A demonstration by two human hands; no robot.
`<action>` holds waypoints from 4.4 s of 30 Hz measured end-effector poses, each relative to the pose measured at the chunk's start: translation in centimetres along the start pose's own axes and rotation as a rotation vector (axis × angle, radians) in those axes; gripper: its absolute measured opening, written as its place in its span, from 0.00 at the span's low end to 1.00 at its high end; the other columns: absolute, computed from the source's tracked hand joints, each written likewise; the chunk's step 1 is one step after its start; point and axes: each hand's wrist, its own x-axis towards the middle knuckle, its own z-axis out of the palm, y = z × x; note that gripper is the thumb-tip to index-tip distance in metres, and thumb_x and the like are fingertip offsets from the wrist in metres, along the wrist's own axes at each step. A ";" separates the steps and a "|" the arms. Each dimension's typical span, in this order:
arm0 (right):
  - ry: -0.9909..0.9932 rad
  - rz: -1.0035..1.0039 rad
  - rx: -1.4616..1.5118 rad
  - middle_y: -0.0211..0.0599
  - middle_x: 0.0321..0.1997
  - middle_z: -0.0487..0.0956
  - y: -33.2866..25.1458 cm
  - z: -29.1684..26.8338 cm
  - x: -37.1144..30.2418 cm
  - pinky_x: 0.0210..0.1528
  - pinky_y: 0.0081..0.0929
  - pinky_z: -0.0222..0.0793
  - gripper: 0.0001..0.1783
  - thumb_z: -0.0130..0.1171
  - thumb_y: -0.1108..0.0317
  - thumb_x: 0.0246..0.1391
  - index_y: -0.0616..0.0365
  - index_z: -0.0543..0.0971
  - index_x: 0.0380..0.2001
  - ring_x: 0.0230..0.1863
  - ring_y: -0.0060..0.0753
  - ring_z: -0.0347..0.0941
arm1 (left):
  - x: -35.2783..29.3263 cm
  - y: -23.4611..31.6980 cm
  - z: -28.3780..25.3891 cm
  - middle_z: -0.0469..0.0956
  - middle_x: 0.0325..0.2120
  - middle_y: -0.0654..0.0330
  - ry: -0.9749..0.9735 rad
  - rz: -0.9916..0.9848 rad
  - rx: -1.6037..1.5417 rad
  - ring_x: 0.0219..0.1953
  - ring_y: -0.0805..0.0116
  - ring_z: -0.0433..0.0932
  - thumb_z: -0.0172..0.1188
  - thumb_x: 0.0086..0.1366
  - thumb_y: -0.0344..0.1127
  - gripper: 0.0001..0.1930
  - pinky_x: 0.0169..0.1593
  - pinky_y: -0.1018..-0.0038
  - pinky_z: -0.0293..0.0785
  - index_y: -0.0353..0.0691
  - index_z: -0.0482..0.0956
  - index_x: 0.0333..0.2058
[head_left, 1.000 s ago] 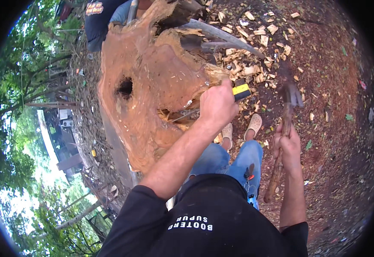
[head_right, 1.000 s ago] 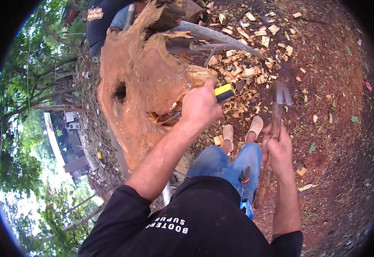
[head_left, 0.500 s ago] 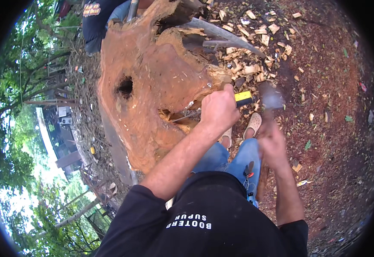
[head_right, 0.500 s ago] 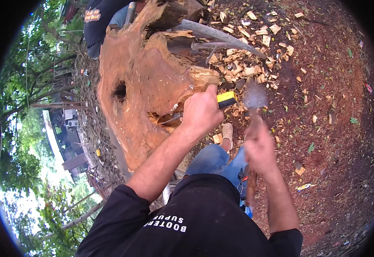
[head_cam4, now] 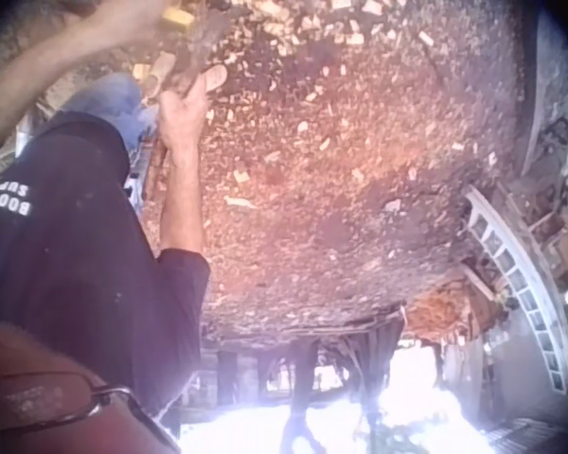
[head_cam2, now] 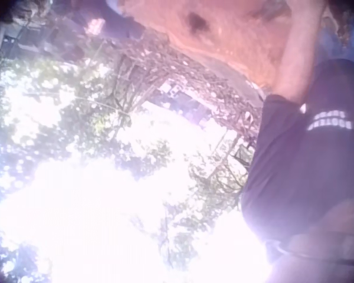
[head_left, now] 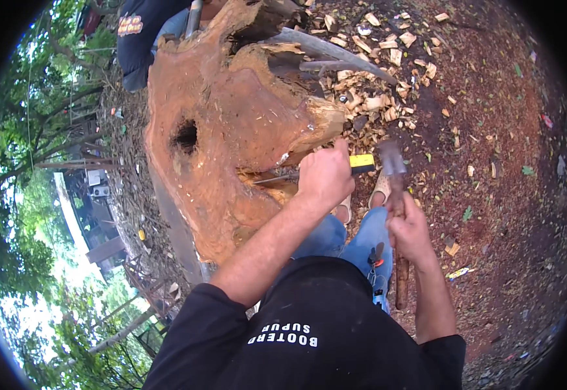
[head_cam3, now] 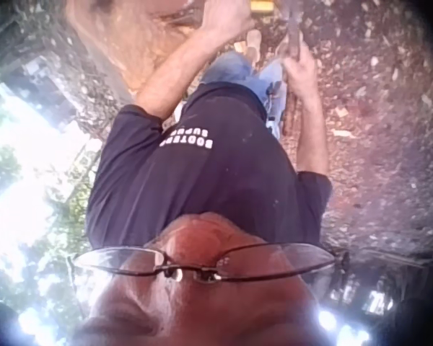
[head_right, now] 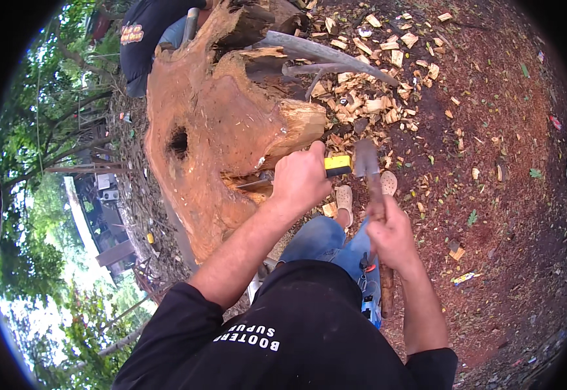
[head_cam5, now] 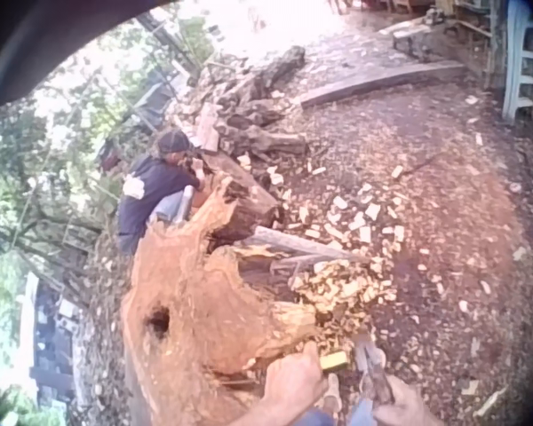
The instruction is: The person carves into a wooden slab by holding a chisel against a groove and striking it repeatedly with a small axe.
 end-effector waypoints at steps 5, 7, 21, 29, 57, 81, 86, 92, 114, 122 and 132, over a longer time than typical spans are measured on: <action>0.333 -0.143 0.377 0.28 0.21 0.70 -0.9 -2.8 0.4 0.14 0.19 0.61 0.13 0.47 0.77 0.48 0.61 0.69 0.40 0.14 0.18 0.64 | 0.4 -0.3 -0.4 0.81 0.25 0.42 0.043 -0.019 -0.024 0.32 0.40 0.83 0.63 0.50 0.28 0.14 0.41 0.50 0.78 0.34 0.73 0.36; 0.367 -0.154 0.360 0.28 0.21 0.70 0.3 -1.4 0.4 0.15 0.18 0.61 0.13 0.46 0.77 0.49 0.62 0.69 0.40 0.14 0.18 0.63 | 0.4 -0.1 -0.2 0.81 0.25 0.42 0.047 0.008 -0.012 0.32 0.41 0.83 0.64 0.49 0.28 0.14 0.39 0.51 0.79 0.33 0.73 0.35; 0.126 -0.193 0.046 0.26 0.21 0.69 2.7 1.4 0.3 0.15 0.21 0.63 0.13 0.48 0.76 0.49 0.60 0.70 0.40 0.13 0.21 0.66 | 0.2 -0.4 0.5 0.81 0.25 0.42 0.018 0.004 0.015 0.33 0.41 0.83 0.63 0.50 0.28 0.15 0.41 0.50 0.78 0.34 0.74 0.37; 0.239 -0.153 0.410 0.26 0.22 0.67 4.4 -0.2 0.3 0.16 0.17 0.62 0.15 0.43 0.78 0.52 0.61 0.69 0.44 0.15 0.19 0.65 | -0.1 -0.8 0.1 0.82 0.25 0.43 0.033 0.008 0.039 0.32 0.43 0.84 0.64 0.48 0.27 0.16 0.39 0.52 0.79 0.34 0.74 0.38; 0.102 -0.262 0.033 0.30 0.26 0.69 10.1 6.0 -1.4 0.16 0.18 0.63 0.15 0.45 0.80 0.48 0.61 0.67 0.42 0.15 0.20 0.64 | -1.8 -2.0 2.0 0.80 0.24 0.44 0.013 0.108 0.098 0.32 0.40 0.82 0.66 0.46 0.29 0.17 0.38 0.51 0.77 0.36 0.71 0.34; 0.129 -0.060 0.226 0.32 0.22 0.71 10.8 9.6 -3.1 0.23 0.23 0.68 0.12 0.48 0.78 0.49 0.59 0.69 0.39 0.20 0.21 0.69 | -3.3 -4.0 3.4 0.81 0.25 0.46 0.005 0.264 0.142 0.32 0.43 0.82 0.70 0.46 0.29 0.18 0.38 0.52 0.77 0.35 0.70 0.34; 0.426 -0.353 0.627 0.31 0.22 0.70 11.4 8.3 -3.9 0.21 0.22 0.68 0.16 0.45 0.80 0.50 0.60 0.67 0.44 0.17 0.22 0.67 | -3.6 -4.5 3.1 0.81 0.25 0.47 0.007 0.291 0.157 0.32 0.43 0.83 0.71 0.46 0.30 0.19 0.38 0.53 0.78 0.35 0.70 0.34; 0.164 -0.108 0.253 0.32 0.23 0.71 14.9 10.6 -2.8 0.18 0.23 0.68 0.12 0.46 0.79 0.49 0.59 0.69 0.39 0.15 0.23 0.67 | -3.9 -4.0 4.1 0.81 0.25 0.46 -0.048 0.340 0.184 0.31 0.45 0.83 0.69 0.47 0.29 0.17 0.36 0.55 0.78 0.35 0.70 0.33; 0.275 -0.210 0.102 0.31 0.22 0.73 18.6 13.9 -2.1 0.22 0.19 0.67 0.04 0.47 0.77 0.53 0.59 0.68 0.34 0.14 0.19 0.65 | -4.6 -4.9 3.9 0.81 0.24 0.47 -0.066 0.419 0.232 0.30 0.47 0.83 0.67 0.47 0.27 0.15 0.37 0.58 0.80 0.34 0.72 0.32; 0.622 -0.449 0.842 0.34 0.26 0.68 15.0 12.1 -3.9 0.24 0.22 0.68 0.09 0.48 0.78 0.49 0.60 0.67 0.35 0.19 0.23 0.65 | -4.8 -5.8 3.9 0.81 0.23 0.47 -0.064 0.389 0.276 0.31 0.47 0.84 0.67 0.47 0.29 0.14 0.38 0.57 0.80 0.34 0.73 0.32; 0.382 -0.184 0.454 0.31 0.23 0.70 17.2 9.7 -2.3 0.16 0.22 0.64 0.11 0.48 0.78 0.49 0.60 0.68 0.39 0.13 0.21 0.65 | -3.7 -4.8 3.3 0.81 0.23 0.48 0.030 0.390 0.222 0.29 0.47 0.83 0.69 0.50 0.32 0.14 0.34 0.55 0.79 0.37 0.74 0.33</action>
